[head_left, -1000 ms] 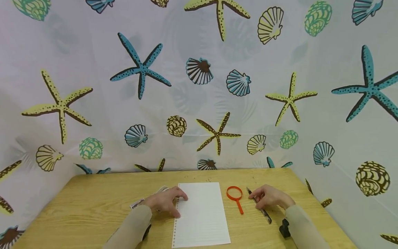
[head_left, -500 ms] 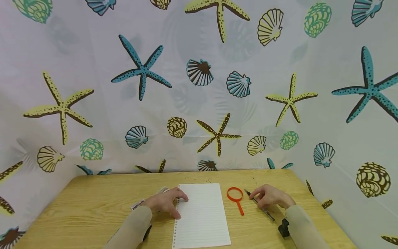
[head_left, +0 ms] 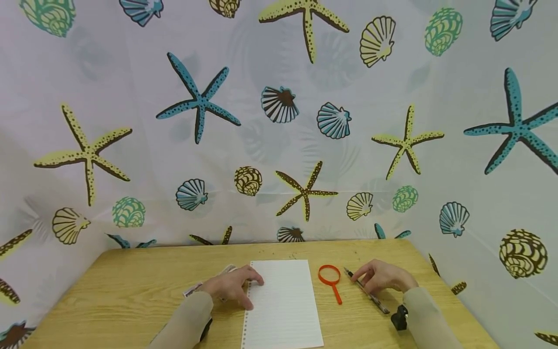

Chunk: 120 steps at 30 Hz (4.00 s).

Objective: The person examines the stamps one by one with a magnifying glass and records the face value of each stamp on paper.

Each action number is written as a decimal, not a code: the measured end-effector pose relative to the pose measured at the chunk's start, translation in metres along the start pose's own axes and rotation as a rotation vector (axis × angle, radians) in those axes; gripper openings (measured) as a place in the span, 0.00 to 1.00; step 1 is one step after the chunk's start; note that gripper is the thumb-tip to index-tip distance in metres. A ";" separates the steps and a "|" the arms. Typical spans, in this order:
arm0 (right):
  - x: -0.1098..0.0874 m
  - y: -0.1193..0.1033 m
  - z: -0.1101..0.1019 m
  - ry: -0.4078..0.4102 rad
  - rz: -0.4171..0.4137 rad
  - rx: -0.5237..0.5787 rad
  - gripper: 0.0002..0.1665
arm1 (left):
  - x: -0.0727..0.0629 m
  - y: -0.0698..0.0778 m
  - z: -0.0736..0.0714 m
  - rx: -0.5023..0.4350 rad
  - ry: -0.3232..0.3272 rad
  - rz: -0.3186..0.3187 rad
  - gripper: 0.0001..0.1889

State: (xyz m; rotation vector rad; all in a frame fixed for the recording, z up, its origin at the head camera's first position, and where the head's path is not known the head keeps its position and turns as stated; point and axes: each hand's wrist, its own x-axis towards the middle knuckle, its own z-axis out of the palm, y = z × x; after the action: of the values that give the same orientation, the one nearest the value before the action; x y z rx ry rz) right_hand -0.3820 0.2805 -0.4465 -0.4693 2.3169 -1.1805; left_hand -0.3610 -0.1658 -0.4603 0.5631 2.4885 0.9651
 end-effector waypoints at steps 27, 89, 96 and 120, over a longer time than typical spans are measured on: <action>0.002 0.000 0.019 -0.011 -0.159 0.184 0.29 | -0.001 -0.001 -0.002 0.030 -0.007 0.051 0.31; 0.062 -0.055 0.092 0.050 -0.220 0.356 0.19 | 0.001 -0.008 0.000 0.049 0.004 0.057 0.30; 0.066 -0.059 0.100 0.076 -0.218 0.316 0.18 | 0.002 -0.006 0.000 0.058 0.011 0.071 0.30; 0.085 -0.082 0.124 -0.128 -0.145 0.449 0.22 | 0.003 -0.006 0.000 0.027 0.040 0.030 0.32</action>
State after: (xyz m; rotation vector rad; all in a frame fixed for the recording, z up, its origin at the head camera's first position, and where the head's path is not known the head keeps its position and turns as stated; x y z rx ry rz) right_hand -0.3744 0.1103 -0.4650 -0.5319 1.8579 -1.6338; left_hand -0.3646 -0.1681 -0.4650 0.5974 2.5382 0.9643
